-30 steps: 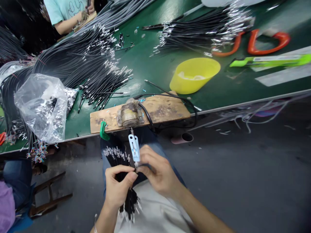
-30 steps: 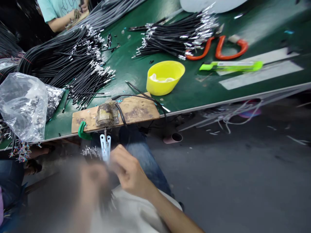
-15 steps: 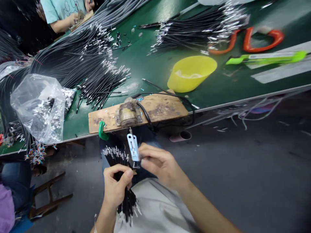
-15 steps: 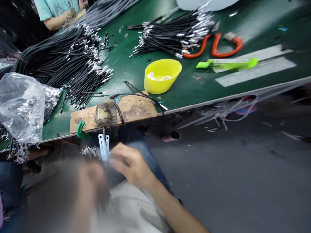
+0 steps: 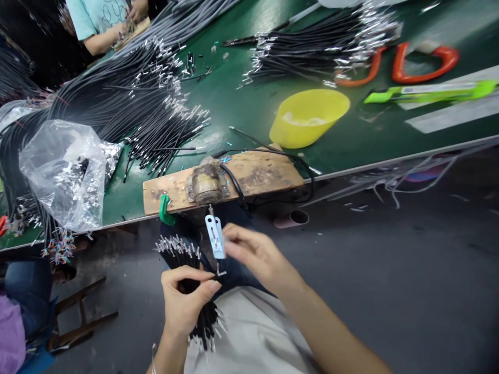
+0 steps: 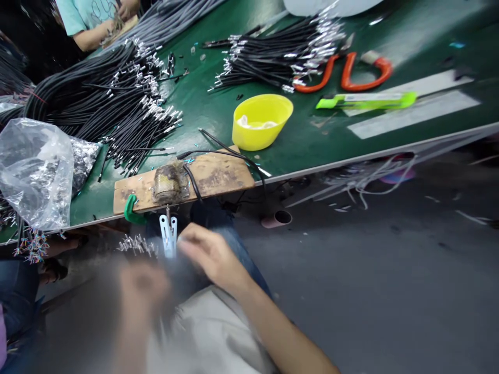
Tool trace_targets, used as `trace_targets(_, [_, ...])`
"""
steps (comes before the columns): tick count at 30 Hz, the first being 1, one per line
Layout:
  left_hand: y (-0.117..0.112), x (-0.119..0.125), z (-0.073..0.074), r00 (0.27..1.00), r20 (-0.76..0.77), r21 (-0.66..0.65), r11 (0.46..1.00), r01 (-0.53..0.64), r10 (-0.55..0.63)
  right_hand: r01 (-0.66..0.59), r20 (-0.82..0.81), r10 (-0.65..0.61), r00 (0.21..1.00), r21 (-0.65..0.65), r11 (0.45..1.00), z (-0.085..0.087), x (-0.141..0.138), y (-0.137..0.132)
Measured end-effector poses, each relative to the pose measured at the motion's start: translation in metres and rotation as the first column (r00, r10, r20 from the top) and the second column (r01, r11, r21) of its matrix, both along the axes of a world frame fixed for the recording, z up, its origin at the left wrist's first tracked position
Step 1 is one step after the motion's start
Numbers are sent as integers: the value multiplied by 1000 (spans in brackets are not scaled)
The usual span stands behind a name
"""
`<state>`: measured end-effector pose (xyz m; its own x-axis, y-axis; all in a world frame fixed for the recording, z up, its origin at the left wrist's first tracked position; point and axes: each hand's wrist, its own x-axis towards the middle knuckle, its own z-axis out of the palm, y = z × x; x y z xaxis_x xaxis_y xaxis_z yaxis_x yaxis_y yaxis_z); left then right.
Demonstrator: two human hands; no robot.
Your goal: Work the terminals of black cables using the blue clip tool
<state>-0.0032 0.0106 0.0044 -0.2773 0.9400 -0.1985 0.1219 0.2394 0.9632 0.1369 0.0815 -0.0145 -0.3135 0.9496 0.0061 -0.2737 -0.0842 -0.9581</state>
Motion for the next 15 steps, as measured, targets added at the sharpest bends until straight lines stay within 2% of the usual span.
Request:
trace_targets(3, [-1,1,7,999,-40,34,999,-28,29,78,-72,-91,993,-165,983,5,-8,14])
trace_targets(7, [4,5,14,995,-83,78,996,-45,52,-50,-229,-14,973,-269,962,17,-21,24])
trace_targets(10, [12,9,17,993,-103,107,994,-39,50,-109,-373,-26,927,-336,936,22,-28,23])
trace_targets(15, [18,14,20,991,-126,135,990,-34,51,-217,-536,-53,843,-429,877,15,-30,18])
